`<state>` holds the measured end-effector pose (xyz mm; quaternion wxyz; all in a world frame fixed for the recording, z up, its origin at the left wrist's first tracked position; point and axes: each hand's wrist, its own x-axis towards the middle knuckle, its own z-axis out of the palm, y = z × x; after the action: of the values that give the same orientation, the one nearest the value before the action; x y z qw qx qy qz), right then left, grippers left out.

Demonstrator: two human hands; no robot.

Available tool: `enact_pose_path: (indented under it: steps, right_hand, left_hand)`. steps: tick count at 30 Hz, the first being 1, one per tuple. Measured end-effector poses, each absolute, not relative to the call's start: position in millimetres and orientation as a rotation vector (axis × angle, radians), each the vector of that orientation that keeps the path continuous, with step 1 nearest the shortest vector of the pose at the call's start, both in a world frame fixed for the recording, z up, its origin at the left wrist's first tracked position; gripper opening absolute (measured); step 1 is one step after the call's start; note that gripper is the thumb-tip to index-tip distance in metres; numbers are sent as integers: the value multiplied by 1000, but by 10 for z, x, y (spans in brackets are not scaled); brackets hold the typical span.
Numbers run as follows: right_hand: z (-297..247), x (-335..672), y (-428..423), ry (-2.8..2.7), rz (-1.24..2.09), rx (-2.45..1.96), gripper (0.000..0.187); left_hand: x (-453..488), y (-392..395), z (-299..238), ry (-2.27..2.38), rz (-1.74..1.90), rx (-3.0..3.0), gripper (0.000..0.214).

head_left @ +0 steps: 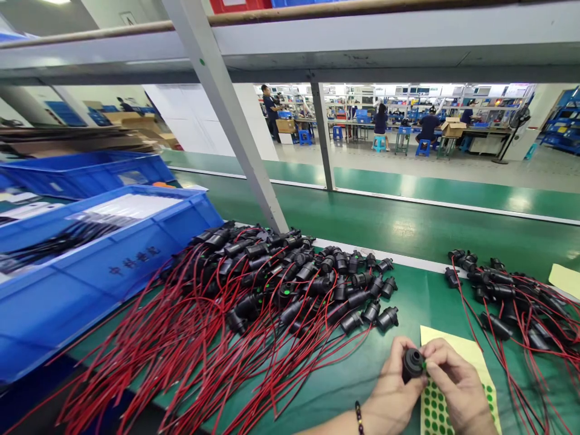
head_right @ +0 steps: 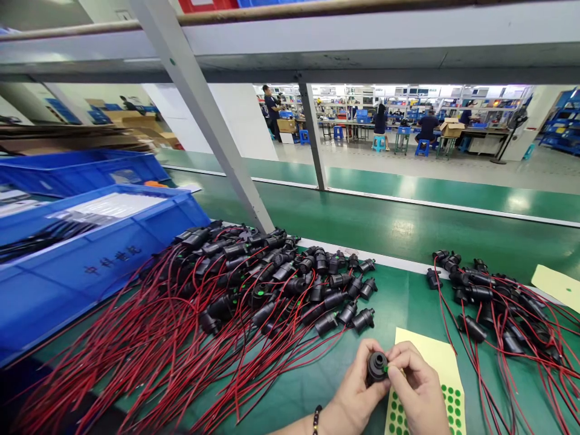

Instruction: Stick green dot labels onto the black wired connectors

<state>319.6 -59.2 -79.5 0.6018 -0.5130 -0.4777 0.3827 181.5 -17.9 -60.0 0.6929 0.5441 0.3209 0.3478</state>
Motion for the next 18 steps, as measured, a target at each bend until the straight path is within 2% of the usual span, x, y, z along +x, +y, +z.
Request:
enact_pose_path:
  steps: [3,11,18]
  right_hand:
    - [-760,3171,-592,-1090,940,-1168,23]
    - [-768,3131,-598,-1166,816,-1254,23]
    - [-874,3184,-600,-1245,710,-1293,21]
  left_hand:
    - [1812,-180,-632,712,794,1215,31]
    - [1816,-186,-673,697,807,1290,25]
    - [1827,-184,-686,761,769,1290,27]
